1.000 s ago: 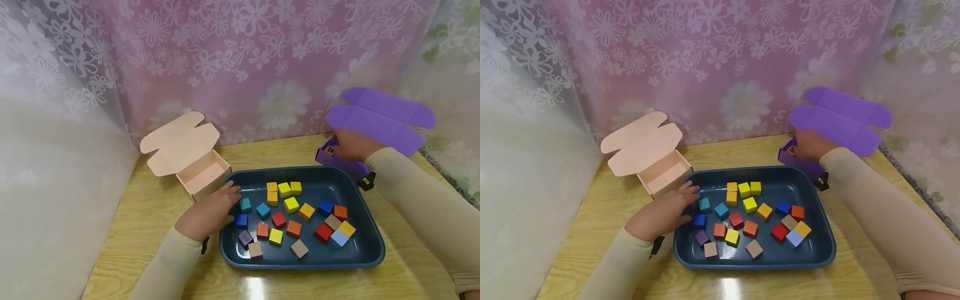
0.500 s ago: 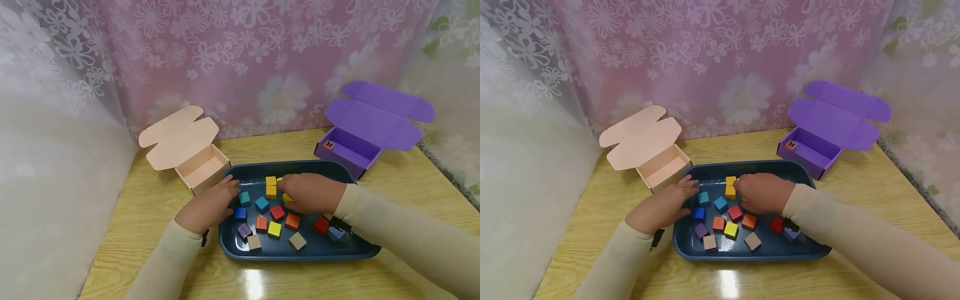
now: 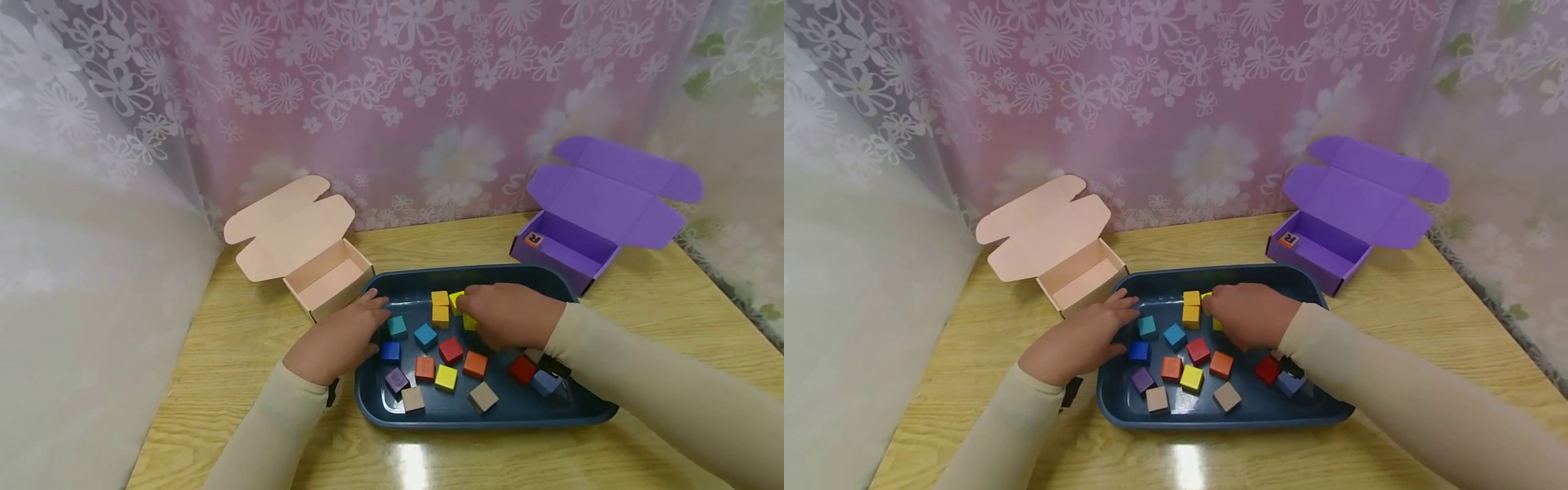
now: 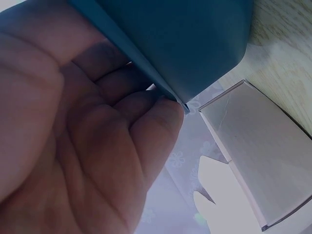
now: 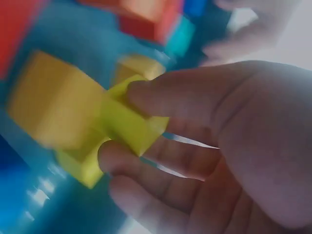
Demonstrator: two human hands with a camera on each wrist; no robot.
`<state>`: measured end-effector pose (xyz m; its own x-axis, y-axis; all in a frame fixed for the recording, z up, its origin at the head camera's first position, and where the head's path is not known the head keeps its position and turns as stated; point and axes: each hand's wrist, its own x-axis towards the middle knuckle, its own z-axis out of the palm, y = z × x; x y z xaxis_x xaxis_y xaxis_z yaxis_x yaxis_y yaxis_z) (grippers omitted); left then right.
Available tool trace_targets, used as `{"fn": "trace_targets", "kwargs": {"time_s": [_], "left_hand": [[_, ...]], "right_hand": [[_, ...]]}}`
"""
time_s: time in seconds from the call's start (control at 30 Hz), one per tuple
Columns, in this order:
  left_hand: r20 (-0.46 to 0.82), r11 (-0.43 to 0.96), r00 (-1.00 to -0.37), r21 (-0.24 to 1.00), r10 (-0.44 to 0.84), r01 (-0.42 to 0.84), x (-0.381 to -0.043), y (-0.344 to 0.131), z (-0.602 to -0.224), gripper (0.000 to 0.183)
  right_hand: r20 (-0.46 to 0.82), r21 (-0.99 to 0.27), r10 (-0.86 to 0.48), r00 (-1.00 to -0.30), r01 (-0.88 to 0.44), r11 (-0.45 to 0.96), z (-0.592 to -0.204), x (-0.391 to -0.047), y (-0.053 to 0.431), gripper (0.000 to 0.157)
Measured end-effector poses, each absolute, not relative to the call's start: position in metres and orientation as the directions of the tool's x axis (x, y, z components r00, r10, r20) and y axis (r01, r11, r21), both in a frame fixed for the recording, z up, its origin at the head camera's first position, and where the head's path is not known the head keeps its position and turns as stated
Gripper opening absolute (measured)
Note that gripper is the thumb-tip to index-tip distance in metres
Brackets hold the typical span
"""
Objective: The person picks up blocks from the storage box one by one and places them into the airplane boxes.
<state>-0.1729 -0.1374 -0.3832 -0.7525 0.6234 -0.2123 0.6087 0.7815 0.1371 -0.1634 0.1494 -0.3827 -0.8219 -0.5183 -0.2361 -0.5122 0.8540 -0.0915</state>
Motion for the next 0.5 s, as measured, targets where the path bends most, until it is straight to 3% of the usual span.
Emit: {"fn": "trace_targets", "kwargs": {"time_s": [0.27,0.4,0.5], "left_hand": [[-0.207,0.784,-0.756,0.138,0.621,0.605,-0.172,-0.137,-0.384,0.056],[-0.200,0.783,-0.757,0.133,0.622,0.608,-0.171,-0.139,-0.384,0.058],[-0.196,0.777,-0.753,0.125,0.628,0.616,-0.171,-0.140,-0.384,0.058]], "right_hand": [[0.005,-0.147,-0.394,-0.919,-0.390,0.909,-0.339,-0.195,0.201,0.038],[0.010,-0.185,-0.259,-0.966,-0.257,0.949,-0.337,-0.225,0.239,0.027],[-0.028,-0.187,-0.190,-0.981,-0.181,0.966,-0.344,-0.245,0.266,0.029]]}}
